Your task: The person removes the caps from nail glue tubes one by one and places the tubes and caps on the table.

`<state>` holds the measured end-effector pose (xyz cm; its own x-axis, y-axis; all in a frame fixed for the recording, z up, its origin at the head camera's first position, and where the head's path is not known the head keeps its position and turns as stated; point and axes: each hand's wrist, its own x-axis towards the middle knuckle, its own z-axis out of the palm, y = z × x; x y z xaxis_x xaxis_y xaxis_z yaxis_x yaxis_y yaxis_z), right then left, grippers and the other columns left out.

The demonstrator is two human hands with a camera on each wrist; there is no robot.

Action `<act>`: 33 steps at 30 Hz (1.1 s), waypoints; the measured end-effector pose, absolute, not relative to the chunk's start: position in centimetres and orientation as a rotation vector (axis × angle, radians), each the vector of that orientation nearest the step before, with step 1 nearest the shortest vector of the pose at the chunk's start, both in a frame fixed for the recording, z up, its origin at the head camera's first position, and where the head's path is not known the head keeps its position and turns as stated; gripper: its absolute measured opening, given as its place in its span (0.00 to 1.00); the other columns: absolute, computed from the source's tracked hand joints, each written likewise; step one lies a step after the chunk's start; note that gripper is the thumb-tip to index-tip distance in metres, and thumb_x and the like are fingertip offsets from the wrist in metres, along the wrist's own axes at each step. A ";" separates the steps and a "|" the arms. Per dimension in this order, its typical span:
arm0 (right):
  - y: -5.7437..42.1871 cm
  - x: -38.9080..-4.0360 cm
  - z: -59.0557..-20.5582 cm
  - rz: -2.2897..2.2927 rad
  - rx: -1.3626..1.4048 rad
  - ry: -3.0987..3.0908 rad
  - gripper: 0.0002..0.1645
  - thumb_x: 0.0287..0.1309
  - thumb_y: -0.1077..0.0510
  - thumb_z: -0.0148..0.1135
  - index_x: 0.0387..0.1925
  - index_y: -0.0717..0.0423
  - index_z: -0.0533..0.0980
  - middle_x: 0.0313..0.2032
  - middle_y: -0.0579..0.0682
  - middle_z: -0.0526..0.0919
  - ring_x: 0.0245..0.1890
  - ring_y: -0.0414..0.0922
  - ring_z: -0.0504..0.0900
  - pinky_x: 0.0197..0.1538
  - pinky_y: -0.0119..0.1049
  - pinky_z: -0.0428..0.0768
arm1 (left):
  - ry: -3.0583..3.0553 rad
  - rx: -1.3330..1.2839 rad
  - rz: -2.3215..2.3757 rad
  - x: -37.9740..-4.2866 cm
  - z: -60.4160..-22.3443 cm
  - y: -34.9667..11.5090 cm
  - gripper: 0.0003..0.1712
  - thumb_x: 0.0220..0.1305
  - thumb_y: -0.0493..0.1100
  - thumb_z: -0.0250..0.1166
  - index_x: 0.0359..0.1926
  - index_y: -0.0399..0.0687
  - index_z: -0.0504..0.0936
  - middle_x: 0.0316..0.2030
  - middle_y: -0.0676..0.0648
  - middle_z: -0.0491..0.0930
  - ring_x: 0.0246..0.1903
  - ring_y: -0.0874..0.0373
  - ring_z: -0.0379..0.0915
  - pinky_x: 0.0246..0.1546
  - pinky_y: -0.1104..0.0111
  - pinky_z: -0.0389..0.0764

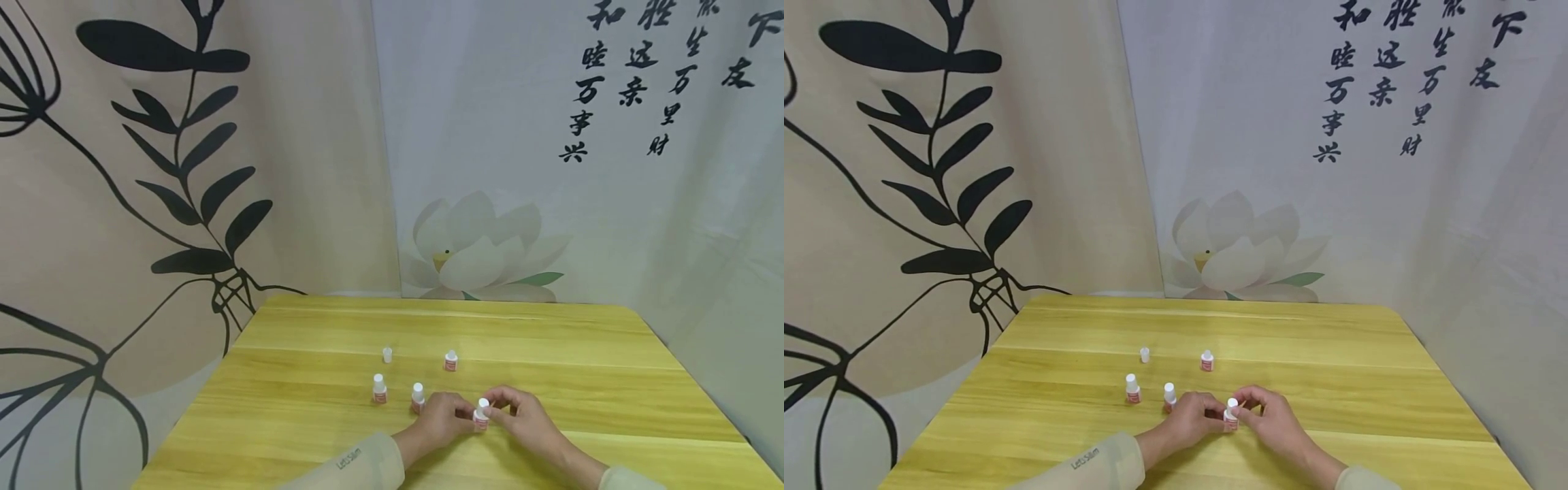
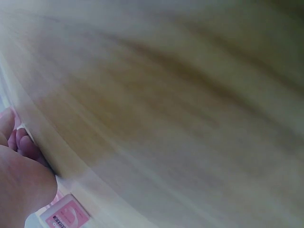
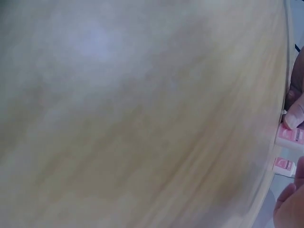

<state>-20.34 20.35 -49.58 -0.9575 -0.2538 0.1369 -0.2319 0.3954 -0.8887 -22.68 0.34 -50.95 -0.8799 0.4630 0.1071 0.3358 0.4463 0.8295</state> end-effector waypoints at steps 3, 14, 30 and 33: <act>20.3 -20.4 -49.5 -1.662 -0.414 2.596 0.14 0.59 0.54 0.70 0.44 0.55 0.81 0.36 0.47 0.83 0.37 0.41 0.76 0.38 0.32 0.70 | 2.560 0.716 1.408 -22.7 -50.9 0.3 0.06 0.53 0.42 0.77 0.32 0.48 0.89 0.24 0.62 0.80 0.25 0.73 0.70 0.29 0.77 0.74; 20.3 -20.4 -49.6 -1.662 -0.385 2.602 0.14 0.56 0.54 0.72 0.42 0.54 0.82 0.35 0.48 0.83 0.31 0.44 0.74 0.32 0.31 0.71 | 2.572 0.714 1.399 -22.7 -51.2 0.4 0.06 0.52 0.41 0.77 0.31 0.48 0.89 0.24 0.63 0.80 0.25 0.73 0.70 0.30 0.77 0.75; 20.2 -20.4 -49.4 -1.658 -0.367 2.621 0.14 0.58 0.53 0.71 0.43 0.54 0.82 0.35 0.47 0.83 0.31 0.44 0.74 0.32 0.31 0.71 | 2.600 0.693 1.377 -22.8 -51.2 0.5 0.06 0.51 0.41 0.78 0.31 0.49 0.89 0.24 0.63 0.78 0.25 0.73 0.69 0.29 0.77 0.74; 20.2 -20.4 -49.5 -1.657 -0.413 2.620 0.13 0.59 0.54 0.70 0.44 0.55 0.82 0.35 0.47 0.83 0.30 0.43 0.73 0.32 0.31 0.71 | 2.609 0.708 1.377 -22.8 -51.2 0.4 0.06 0.51 0.41 0.78 0.31 0.48 0.89 0.23 0.63 0.78 0.25 0.73 0.69 0.29 0.77 0.74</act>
